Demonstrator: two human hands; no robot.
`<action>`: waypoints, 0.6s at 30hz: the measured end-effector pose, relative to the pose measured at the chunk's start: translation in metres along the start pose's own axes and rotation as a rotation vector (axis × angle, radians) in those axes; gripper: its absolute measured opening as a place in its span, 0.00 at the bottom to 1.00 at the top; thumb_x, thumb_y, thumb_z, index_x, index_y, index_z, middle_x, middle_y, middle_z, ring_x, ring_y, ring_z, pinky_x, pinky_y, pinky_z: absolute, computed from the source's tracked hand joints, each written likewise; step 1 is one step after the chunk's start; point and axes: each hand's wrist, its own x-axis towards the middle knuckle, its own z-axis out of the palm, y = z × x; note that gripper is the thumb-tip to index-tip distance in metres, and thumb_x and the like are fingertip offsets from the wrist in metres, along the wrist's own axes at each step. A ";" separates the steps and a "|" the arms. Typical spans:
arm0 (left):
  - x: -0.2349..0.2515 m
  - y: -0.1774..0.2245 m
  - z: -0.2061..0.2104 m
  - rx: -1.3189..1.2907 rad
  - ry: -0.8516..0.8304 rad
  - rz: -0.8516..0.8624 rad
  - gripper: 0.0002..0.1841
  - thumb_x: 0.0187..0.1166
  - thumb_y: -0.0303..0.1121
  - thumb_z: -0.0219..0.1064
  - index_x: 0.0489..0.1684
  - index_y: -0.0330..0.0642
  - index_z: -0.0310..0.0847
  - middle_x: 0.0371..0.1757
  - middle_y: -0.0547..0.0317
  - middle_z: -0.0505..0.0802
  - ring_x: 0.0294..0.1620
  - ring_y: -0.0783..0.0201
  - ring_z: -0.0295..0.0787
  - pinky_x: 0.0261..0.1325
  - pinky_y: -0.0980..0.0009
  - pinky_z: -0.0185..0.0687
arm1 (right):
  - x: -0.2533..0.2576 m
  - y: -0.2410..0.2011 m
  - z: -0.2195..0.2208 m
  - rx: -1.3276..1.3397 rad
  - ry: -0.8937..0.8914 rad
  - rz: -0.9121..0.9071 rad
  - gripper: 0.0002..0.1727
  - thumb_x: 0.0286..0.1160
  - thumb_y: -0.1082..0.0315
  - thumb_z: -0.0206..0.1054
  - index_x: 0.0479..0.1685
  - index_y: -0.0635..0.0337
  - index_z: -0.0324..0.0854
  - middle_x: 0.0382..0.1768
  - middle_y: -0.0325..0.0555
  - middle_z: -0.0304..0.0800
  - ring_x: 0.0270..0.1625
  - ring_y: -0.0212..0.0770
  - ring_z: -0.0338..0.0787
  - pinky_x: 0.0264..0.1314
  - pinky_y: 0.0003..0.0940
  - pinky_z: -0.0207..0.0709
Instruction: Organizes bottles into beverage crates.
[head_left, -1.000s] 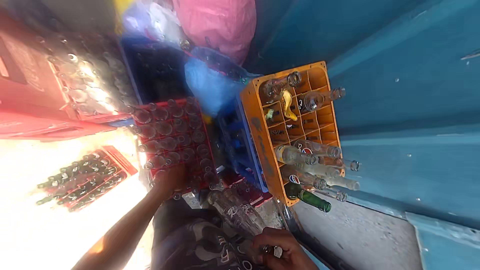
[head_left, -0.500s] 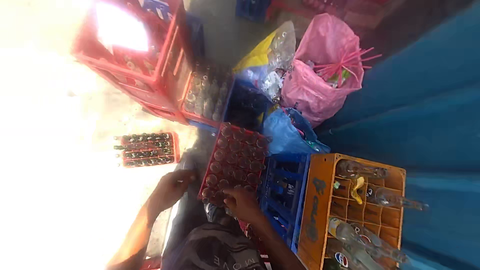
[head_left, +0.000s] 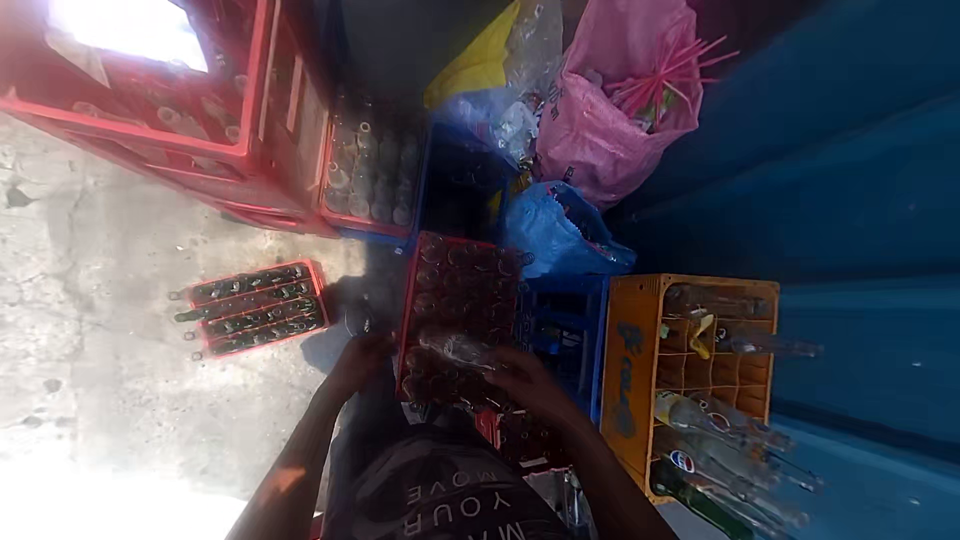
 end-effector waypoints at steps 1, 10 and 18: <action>0.019 0.002 0.003 0.117 -0.098 0.004 0.21 0.91 0.39 0.54 0.68 0.33 0.82 0.59 0.45 0.92 0.57 0.57 0.92 0.66 0.57 0.86 | -0.030 -0.006 -0.011 0.068 0.043 -0.030 0.16 0.80 0.69 0.65 0.61 0.64 0.86 0.55 0.45 0.91 0.49 0.32 0.89 0.52 0.32 0.85; 0.132 0.005 0.079 0.924 -0.520 -0.272 0.31 0.77 0.42 0.71 0.69 0.23 0.76 0.67 0.22 0.84 0.71 0.28 0.79 0.73 0.29 0.69 | -0.229 0.005 -0.004 0.073 0.452 -0.115 0.13 0.77 0.62 0.72 0.55 0.52 0.91 0.50 0.35 0.95 0.51 0.26 0.90 0.55 0.26 0.86; 0.167 -0.030 0.092 0.553 -0.396 -0.428 0.25 0.86 0.50 0.62 0.71 0.41 0.82 0.69 0.45 0.87 0.72 0.53 0.81 0.76 0.50 0.73 | -0.274 0.045 0.045 0.250 0.621 0.105 0.13 0.72 0.75 0.70 0.54 0.64 0.90 0.54 0.42 0.95 0.58 0.30 0.91 0.64 0.32 0.86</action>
